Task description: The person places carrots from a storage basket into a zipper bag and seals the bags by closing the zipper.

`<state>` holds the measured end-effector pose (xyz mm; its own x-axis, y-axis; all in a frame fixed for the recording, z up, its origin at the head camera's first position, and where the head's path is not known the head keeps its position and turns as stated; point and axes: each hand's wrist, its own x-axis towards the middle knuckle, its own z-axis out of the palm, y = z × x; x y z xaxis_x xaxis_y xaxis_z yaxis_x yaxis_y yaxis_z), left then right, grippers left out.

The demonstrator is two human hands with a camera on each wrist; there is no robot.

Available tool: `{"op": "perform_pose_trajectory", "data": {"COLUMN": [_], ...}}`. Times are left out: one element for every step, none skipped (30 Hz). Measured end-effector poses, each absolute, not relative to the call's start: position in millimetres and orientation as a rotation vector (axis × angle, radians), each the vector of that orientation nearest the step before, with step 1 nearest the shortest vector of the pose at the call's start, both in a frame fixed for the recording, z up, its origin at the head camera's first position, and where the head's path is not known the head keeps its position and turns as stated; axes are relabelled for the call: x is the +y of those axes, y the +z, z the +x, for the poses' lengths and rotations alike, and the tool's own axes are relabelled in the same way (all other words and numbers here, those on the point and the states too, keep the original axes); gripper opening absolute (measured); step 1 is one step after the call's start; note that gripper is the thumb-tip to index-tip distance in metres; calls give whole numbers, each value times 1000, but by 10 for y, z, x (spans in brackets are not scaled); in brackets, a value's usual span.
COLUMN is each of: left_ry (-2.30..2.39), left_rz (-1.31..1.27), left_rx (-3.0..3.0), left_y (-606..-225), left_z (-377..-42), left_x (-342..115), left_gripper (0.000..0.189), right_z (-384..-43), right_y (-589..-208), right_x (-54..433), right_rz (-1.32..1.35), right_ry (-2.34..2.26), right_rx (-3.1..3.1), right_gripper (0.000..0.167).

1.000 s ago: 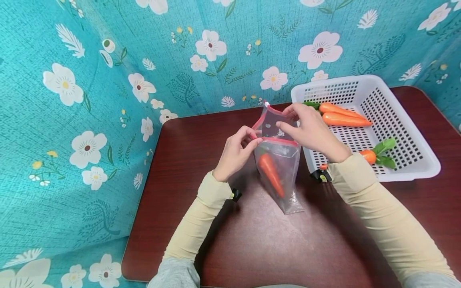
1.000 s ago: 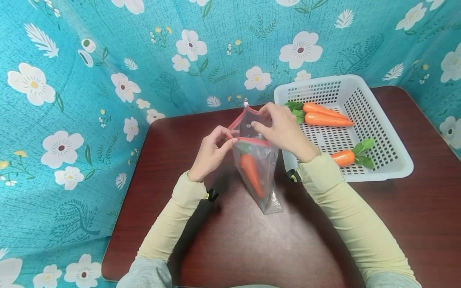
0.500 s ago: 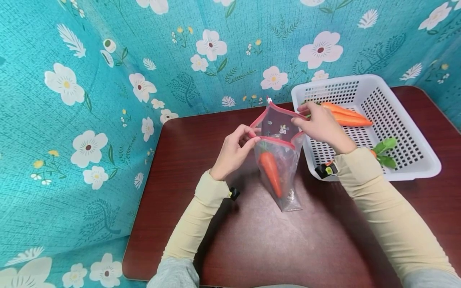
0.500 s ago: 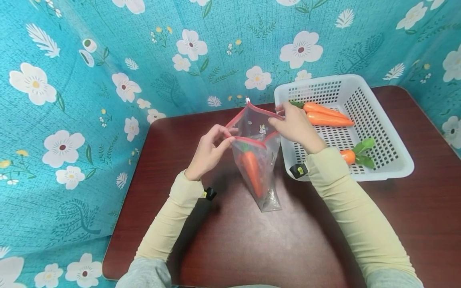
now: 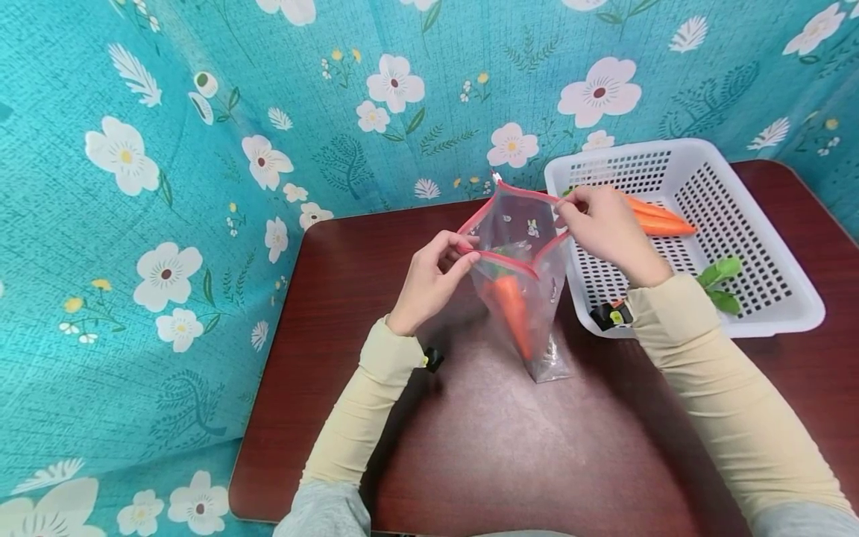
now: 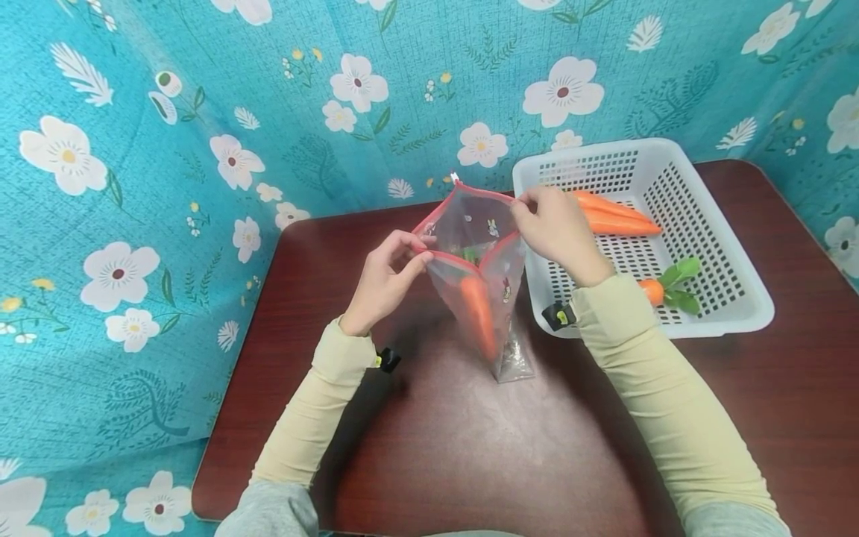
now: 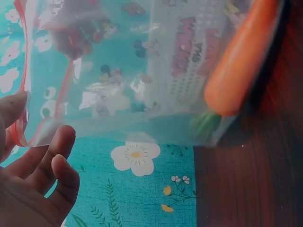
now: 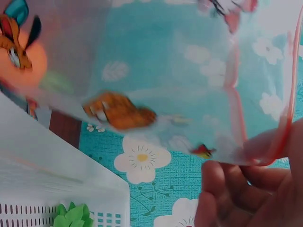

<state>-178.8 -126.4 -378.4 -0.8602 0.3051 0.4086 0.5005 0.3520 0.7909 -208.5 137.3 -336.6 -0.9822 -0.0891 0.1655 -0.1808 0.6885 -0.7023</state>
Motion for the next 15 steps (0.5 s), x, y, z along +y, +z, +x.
{"op": "perform_pose_trajectory", "data": {"left_ry": [-1523,-1525,-1527,-1526,-1524,-1522,-1516,-1508,-1496,-1484,-1476,-1466,-1456,-1450,-1444], "left_rz": [-720,-712,-702,-696,-692,-687,-683,-678,-675,-677,-676,-679,-681,-682,-686], "left_rx": [-2429,-2436,-2444,-2450,-2454,-2458,-2461,-2464,-2466,-2466,-2466,-2466,-2467,-2470,-2471], "left_y": [-3784,-3785,-3789,-3790,-3792,-3794,-3792,-3793,-3791,-3790,-3792,-3795,-3795,-3801,-3807], "left_z": [-1785,-1782,-1782,-1781,-1783,-1785,-1784,-1787,-1788,-1787,-1790,-1791,-1791,-1794,-1796], "left_x": [-1266,-1267,-1271,-1274,-1277,-1281,-1285,-1290,-1294,-1298,-1302,-1305,-1307,-1309,-1311], "left_gripper": [17,17,18,18,18,18,18,18,17,17,16,16,16,16,16], "right_z": [-2079,-2074,-2068,-2064,-2063,-2064,-2064,-2066,-2070,-2072,-2073,-2076,-2079,-2080,-2084], "right_y": [-3362,-3360,-3356,-3354,-3353,-3354,-3355,-3357,-3361,-3364,-3366,-3370,-3373,-3376,-3381], "right_x": [1367,1363,1360,1359,1361,1364,1369,1376,1384,1393,1402,1411,1420,1427,1434], "right_rz": [204,184,161,142,132,124,116,109,107,105,104,104,104,102,105], "right_ry": [1173,1168,1164,1158,1157,1154,1149,1142,1129,1119,1113,1108,1102,1094,1088], "right_rx": [-2756,-2738,-2725,-2712,-2704,-2698,-2694,-2692,-2687,-2681,-2677,-2675,-2672,-2669,-2670], "right_gripper": [34,34,33,32,31,31,30,30,29,29,28,28,28,28,28]}}
